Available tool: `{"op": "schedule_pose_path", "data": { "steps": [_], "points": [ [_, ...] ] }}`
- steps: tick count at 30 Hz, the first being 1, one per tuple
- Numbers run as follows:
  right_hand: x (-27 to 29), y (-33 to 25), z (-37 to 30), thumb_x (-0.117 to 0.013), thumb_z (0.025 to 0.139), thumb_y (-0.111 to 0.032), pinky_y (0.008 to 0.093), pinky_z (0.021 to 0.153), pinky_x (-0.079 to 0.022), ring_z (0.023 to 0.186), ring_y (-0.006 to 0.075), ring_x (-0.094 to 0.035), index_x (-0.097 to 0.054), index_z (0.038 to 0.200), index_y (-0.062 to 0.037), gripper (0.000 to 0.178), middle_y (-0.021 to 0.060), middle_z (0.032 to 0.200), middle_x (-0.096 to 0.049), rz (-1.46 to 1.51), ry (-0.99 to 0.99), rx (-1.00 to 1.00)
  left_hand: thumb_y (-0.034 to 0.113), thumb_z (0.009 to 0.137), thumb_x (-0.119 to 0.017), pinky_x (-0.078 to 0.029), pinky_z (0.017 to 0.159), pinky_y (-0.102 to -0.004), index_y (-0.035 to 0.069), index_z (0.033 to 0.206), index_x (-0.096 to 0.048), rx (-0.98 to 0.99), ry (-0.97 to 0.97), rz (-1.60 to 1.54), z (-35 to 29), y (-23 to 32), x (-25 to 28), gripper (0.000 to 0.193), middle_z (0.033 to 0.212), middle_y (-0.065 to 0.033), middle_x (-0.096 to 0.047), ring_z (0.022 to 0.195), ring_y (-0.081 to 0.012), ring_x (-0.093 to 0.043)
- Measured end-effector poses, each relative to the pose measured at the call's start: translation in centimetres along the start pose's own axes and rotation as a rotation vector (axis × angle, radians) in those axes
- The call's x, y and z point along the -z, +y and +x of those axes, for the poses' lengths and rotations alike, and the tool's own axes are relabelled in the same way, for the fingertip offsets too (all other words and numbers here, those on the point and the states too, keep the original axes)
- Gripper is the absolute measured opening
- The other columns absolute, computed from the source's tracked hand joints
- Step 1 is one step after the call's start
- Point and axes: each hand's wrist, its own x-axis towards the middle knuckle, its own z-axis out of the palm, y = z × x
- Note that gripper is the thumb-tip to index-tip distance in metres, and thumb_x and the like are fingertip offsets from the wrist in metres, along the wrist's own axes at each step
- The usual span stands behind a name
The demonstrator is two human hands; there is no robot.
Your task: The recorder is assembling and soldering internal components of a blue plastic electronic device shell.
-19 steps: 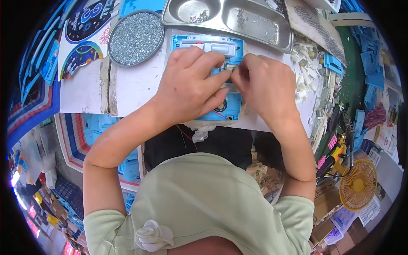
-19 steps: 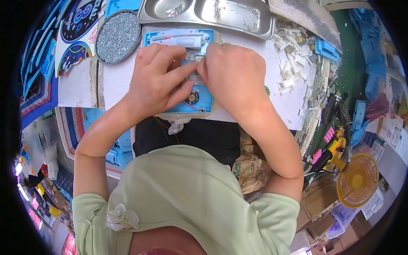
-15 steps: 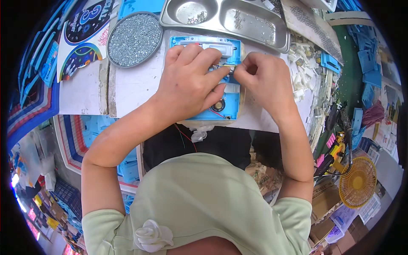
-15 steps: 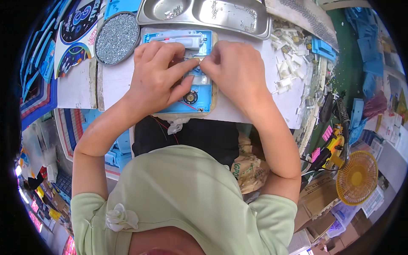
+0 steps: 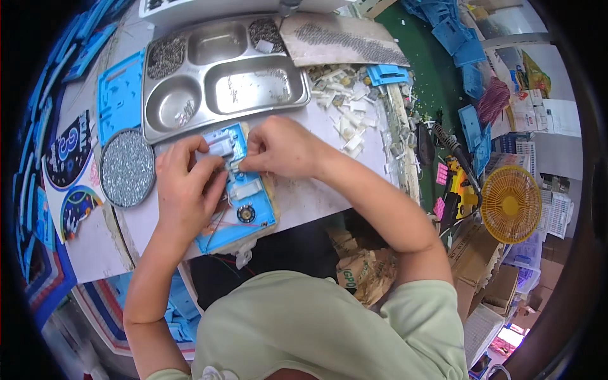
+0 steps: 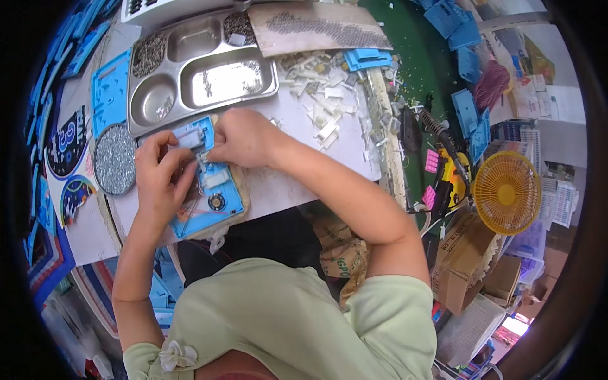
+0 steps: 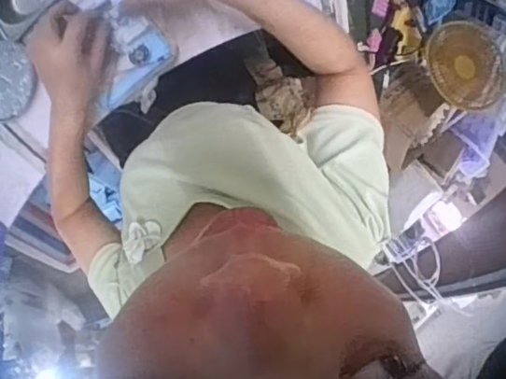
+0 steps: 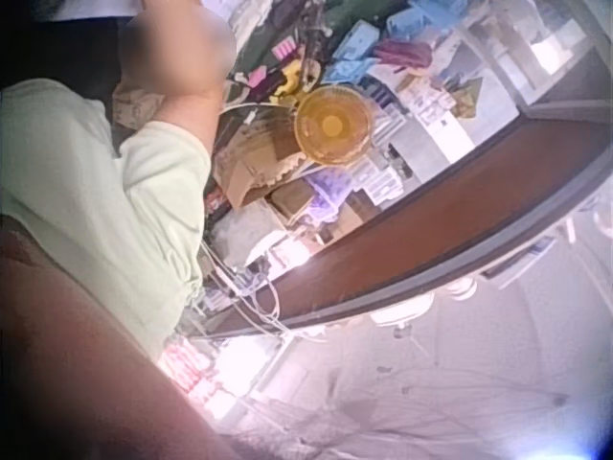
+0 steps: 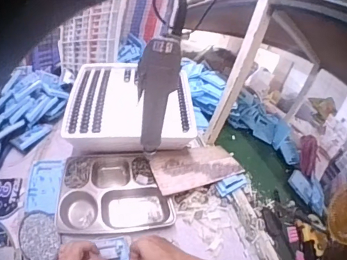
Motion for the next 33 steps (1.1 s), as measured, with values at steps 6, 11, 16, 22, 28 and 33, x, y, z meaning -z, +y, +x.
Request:
{"op": "schedule_pose_path", "data": {
  "steps": [6,11,16,22,28,33],
  "points": [
    [0.8,0.6,0.4,-0.082,0.083,-0.035,0.033,0.06,-0.053,0.065,0.0156,-0.068,-0.071,0.085,-0.0023,0.034,0.0105,0.073,-0.071,0.039,-0.051,0.006,0.011,0.069,-0.082,-0.043,0.082,-0.0429,0.009,0.09,-0.072,-0.146,-0.059,0.066,1.0,-1.6,0.6,0.023,0.106,-0.0103,-0.061,0.089,-0.0279,-0.058],
    [23.4,6.9,-1.2,-0.072,0.092,-0.042,0.0298,0.059,-0.053,0.067,0.0146,-0.067,-0.07,0.095,-0.0031,0.039,0.0066,0.079,-0.069,-0.376,0.174,-0.323,0.009,0.067,-0.082,-0.042,0.083,-0.0431,0.01,0.09,-0.07,-0.248,-0.138,0.111,1.5,-1.9,1.1,0.026,0.106,-0.0099,-0.06,0.083,-0.0265,-0.057],
    [41.2,27.1,-16.3,-0.087,0.068,-0.042,0.0449,0.078,-0.058,0.092,0.0324,-0.073,-0.076,0.1,-0.0029,0.052,0.0215,0.099,-0.074,-1.265,-0.164,-1.012,0.01,0.063,-0.078,-0.044,0.083,-0.0452,0.011,0.089,-0.069,-0.395,-0.198,0.109,3.2,-1.8,1.2,0.027,0.107,-0.0089,-0.061,0.083,-0.0256,-0.058],
    [38.3,40.7,-26.0,-0.074,0.085,-0.036,0.0514,0.1,-0.05,0.125,0.0383,-0.061,-0.052,0.14,-0.0058,0.066,0.0216,0.131,-0.065,-1.221,0.184,-1.19,0.016,0.062,-0.071,-0.048,0.078,-0.0435,0.008,0.087,-0.067,-0.489,-0.194,0.072,3.1,-3.3,1.6,0.027,0.112,-0.0106,-0.065,0.084,-0.0259,-0.059],
    [46.1,46.9,-28.7,-0.043,0.104,-0.018,0.0535,0.079,-0.056,0.103,0.0392,-0.071,-0.061,0.119,-0.0053,0.027,0.0215,0.121,-0.07,-1.537,0.087,-0.9,0.019,0.066,-0.071,-0.05,0.075,-0.0411,0.008,0.087,-0.065,-0.421,-0.234,0.03,2.9,-4.0,1.4,0.024,0.116,-0.0116,-0.063,0.086,-0.0278,-0.059],
    [52.5,40.3,-26.5,-0.047,0.098,-0.017,0.0484,0.087,-0.054,0.107,0.0393,-0.069,-0.065,0.12,-0.0029,0.032,0.0241,0.119,-0.07,-1.283,0.537,-0.408,0.016,0.076,-0.07,-0.051,0.08,-0.0407,0.007,0.09,-0.065,-0.362,-0.231,0.092,2.9,-2.5,1.0,0.017,0.119,-0.0129,-0.062,0.096,-0.0323,-0.062]
  ]
}}
